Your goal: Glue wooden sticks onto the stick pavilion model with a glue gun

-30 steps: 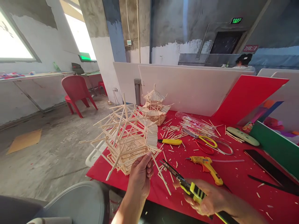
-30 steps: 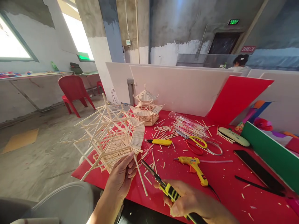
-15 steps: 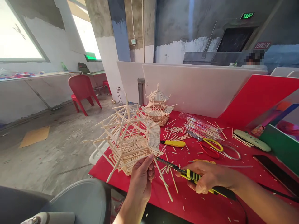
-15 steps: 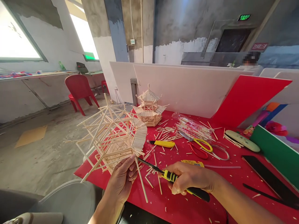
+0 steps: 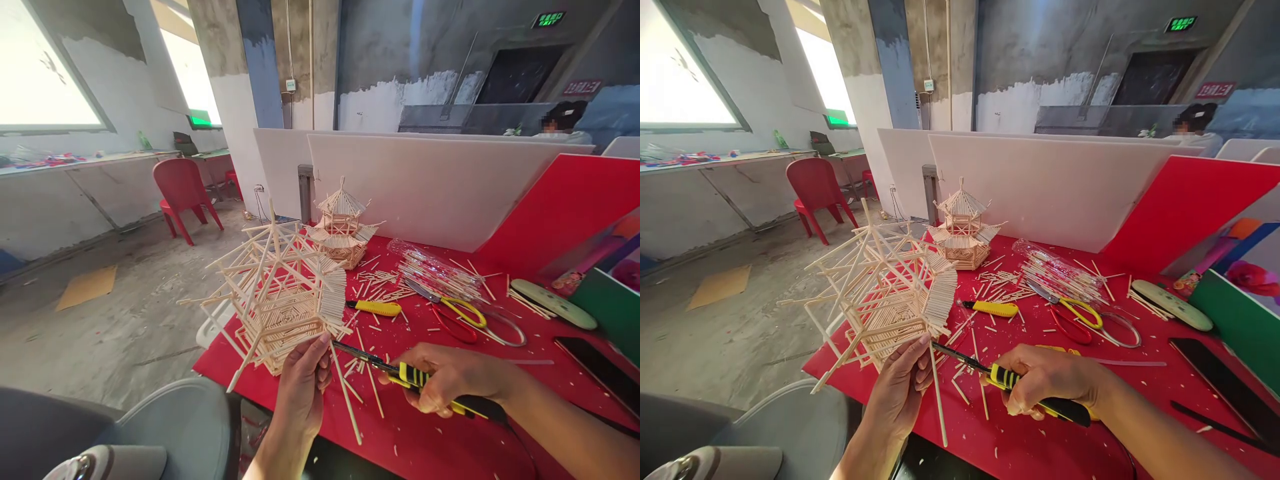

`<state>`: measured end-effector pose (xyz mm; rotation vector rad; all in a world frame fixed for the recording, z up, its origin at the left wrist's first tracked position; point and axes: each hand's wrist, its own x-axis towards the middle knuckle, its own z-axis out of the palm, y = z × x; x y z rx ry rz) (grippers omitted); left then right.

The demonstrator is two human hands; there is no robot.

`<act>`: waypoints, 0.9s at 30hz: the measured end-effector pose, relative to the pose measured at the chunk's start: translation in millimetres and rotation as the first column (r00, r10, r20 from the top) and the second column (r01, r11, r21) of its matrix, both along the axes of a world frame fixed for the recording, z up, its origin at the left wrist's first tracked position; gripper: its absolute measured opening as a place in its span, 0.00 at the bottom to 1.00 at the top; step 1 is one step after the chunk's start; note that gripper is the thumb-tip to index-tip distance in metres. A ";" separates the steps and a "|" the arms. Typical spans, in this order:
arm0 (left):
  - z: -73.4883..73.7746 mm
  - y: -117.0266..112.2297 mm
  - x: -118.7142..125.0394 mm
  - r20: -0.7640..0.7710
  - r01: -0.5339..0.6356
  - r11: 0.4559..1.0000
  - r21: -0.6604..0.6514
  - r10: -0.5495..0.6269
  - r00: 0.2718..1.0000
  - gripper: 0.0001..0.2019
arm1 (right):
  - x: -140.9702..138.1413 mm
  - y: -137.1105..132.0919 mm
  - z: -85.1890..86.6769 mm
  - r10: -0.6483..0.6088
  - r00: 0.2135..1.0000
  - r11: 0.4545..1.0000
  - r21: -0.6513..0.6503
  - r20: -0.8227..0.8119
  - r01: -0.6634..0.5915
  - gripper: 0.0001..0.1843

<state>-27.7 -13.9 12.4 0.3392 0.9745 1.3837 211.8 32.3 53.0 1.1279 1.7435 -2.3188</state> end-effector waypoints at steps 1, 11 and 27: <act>-0.5 -0.7 -0.1 -0.013 0.000 1.000 -0.003 0.000 1.000 0.18 | 0.1 -0.3 -1.0 0.007 1.000 1.000 0.003 0.000 -0.007 0.17; -7.5 -15.9 2.6 -0.060 0.003 0.998 -0.056 -0.006 0.998 0.17 | 6.0 -20.9 -12.3 0.000 0.999 0.999 0.036 -0.034 0.001 0.18; -9.6 -27.9 19.7 -0.158 0.152 0.985 -0.076 -0.163 0.974 0.22 | 17.0 -90.0 -38.2 -0.328 0.941 0.912 0.283 0.076 0.295 0.21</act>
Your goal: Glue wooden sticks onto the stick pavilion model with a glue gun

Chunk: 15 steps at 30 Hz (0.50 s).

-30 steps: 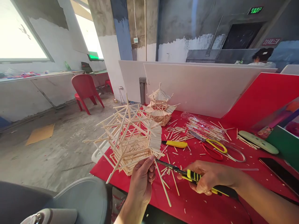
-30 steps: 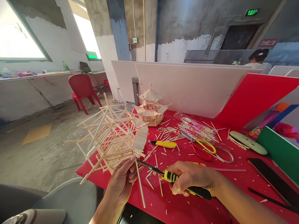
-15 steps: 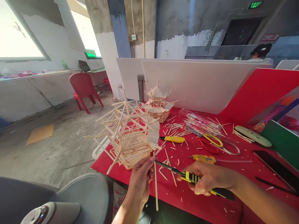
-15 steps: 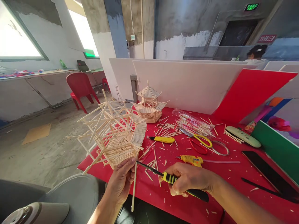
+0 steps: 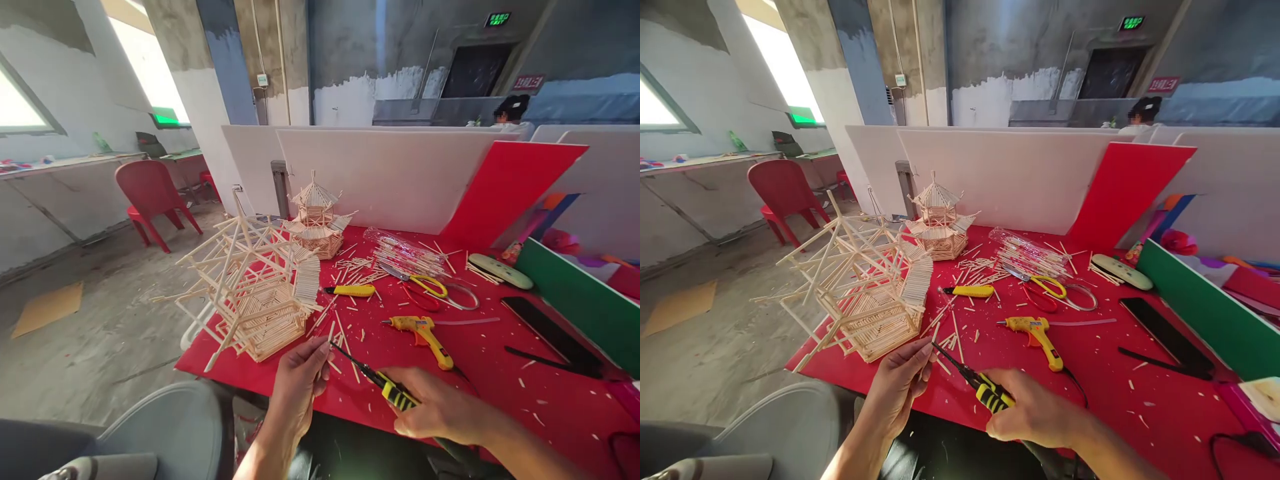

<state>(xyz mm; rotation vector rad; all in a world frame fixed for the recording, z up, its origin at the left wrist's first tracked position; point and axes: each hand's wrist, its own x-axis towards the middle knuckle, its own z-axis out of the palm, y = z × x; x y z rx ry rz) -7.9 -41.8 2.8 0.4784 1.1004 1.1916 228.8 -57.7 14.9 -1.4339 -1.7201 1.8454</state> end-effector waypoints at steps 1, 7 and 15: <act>0.2 0.8 1.1 -0.002 -0.006 1.000 0.000 0.006 1.000 0.22 | -1.9 -2.9 -0.6 -0.011 1.000 1.000 -0.001 -0.004 0.011 0.21; -0.6 4.3 0.7 -0.025 0.000 1.000 0.026 0.001 1.000 0.21 | -11.8 -6.5 4.4 -0.066 0.997 0.997 0.029 -0.048 0.068 0.26; 2.0 2.0 2.7 -0.061 0.118 0.992 0.042 -0.116 0.991 0.18 | -21.3 1.5 9.4 -0.056 0.997 0.993 0.106 -0.045 0.060 0.32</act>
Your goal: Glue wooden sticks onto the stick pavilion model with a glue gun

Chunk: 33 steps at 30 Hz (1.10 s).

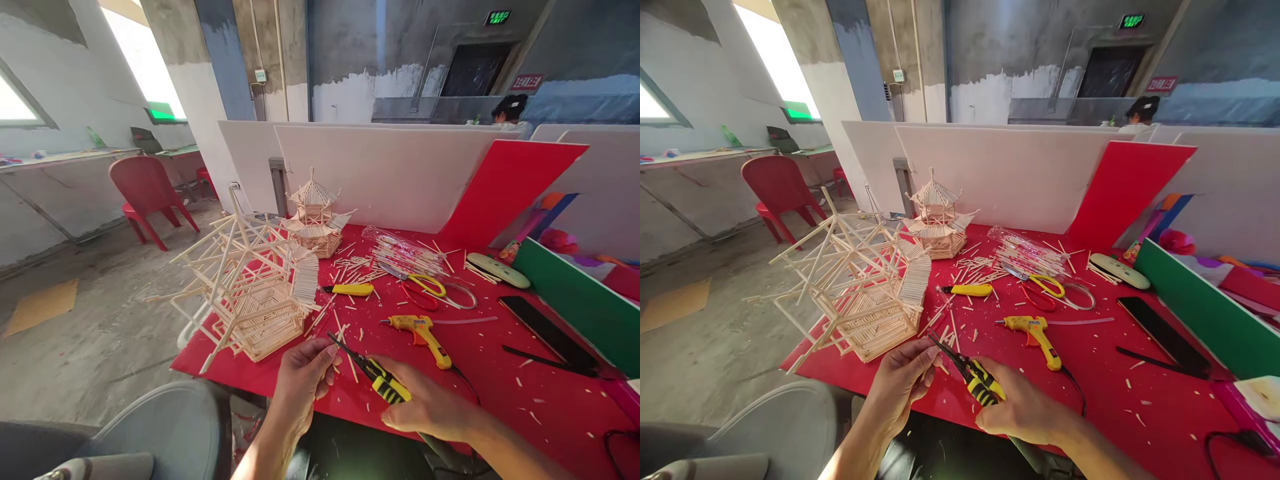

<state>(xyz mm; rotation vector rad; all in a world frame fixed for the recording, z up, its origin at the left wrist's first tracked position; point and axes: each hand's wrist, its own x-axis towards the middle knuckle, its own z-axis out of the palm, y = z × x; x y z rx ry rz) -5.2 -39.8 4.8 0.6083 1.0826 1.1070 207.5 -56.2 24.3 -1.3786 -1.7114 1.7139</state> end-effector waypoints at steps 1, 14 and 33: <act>0.2 -0.1 1.1 -0.004 0.014 1.000 0.004 -0.014 1.000 0.18 | -0.6 0.2 -0.1 0.002 1.000 1.000 0.007 0.007 -0.002 0.32; -4.9 2.9 16.0 -0.198 0.136 0.972 0.193 -0.097 0.975 0.15 | 0.7 0.9 -3.1 0.000 0.991 0.981 0.194 0.131 -0.026 0.33; -24.7 6.6 18.1 -0.249 0.239 0.956 0.173 -0.192 0.949 0.21 | -2.5 4.9 -30.7 -0.035 0.981 0.955 0.295 0.193 -0.024 0.26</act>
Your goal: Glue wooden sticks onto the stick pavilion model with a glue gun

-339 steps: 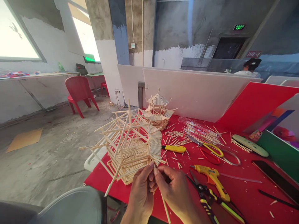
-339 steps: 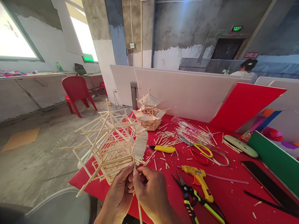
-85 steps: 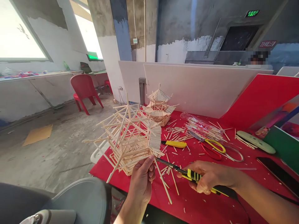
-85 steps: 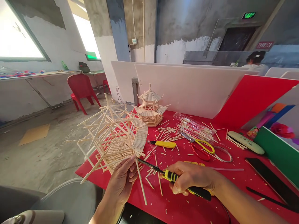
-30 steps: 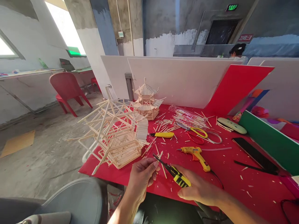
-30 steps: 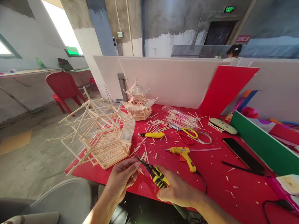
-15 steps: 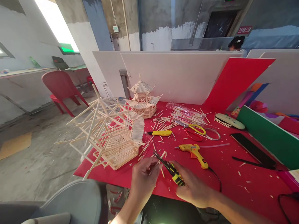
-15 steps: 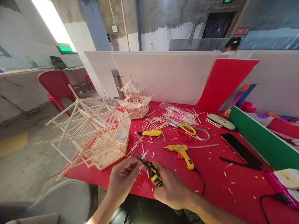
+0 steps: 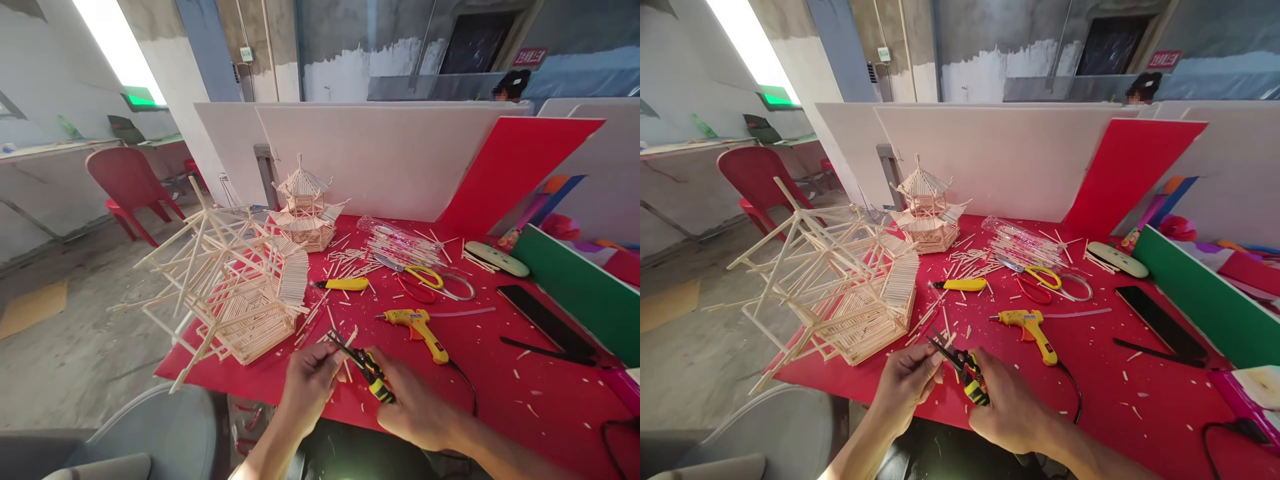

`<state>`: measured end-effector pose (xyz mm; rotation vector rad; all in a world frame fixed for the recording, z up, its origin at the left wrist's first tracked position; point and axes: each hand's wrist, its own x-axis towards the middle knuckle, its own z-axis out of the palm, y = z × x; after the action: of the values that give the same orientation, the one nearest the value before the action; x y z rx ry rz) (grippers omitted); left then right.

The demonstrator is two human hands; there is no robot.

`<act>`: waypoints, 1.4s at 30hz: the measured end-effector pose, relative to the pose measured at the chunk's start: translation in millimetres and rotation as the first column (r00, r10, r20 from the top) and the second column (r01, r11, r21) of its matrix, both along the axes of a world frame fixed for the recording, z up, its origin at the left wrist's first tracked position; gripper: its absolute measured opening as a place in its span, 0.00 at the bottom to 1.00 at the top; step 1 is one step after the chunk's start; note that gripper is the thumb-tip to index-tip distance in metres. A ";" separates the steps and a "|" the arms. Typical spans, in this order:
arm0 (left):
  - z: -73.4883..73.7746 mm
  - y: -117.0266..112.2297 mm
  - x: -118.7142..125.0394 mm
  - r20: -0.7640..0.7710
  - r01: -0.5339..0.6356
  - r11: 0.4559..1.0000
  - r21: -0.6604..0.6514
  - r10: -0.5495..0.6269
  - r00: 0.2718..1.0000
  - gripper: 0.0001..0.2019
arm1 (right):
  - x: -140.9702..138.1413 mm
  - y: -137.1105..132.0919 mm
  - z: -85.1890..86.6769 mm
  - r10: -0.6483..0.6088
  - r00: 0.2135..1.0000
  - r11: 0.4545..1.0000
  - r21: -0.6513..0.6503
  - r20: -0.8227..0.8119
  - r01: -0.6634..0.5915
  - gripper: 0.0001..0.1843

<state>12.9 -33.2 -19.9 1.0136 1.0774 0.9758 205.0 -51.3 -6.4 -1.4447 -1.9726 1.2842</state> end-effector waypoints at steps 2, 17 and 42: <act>-2.0 -0.5 0.7 0.004 -0.027 1.000 -0.010 0.027 1.000 0.21 | -0.3 0.8 0.5 0.001 1.000 0.999 -0.042 0.026 0.000 0.25; -4.4 1.1 -18.6 0.049 -0.089 0.988 0.127 0.083 0.995 0.16 | 11.0 -16.8 12.2 -0.216 0.876 0.780 -0.616 -0.432 -0.111 0.27; -15.7 30.8 5.4 -0.135 -0.279 0.904 0.323 0.336 0.932 0.18 | 8.5 -9.2 -7.5 -0.170 0.983 0.980 -0.096 0.066 0.176 0.22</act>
<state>18.3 -2.4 -35.6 1.2222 1.3011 1.3533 213.5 -60.5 -13.9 -1.6793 -1.7938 1.2946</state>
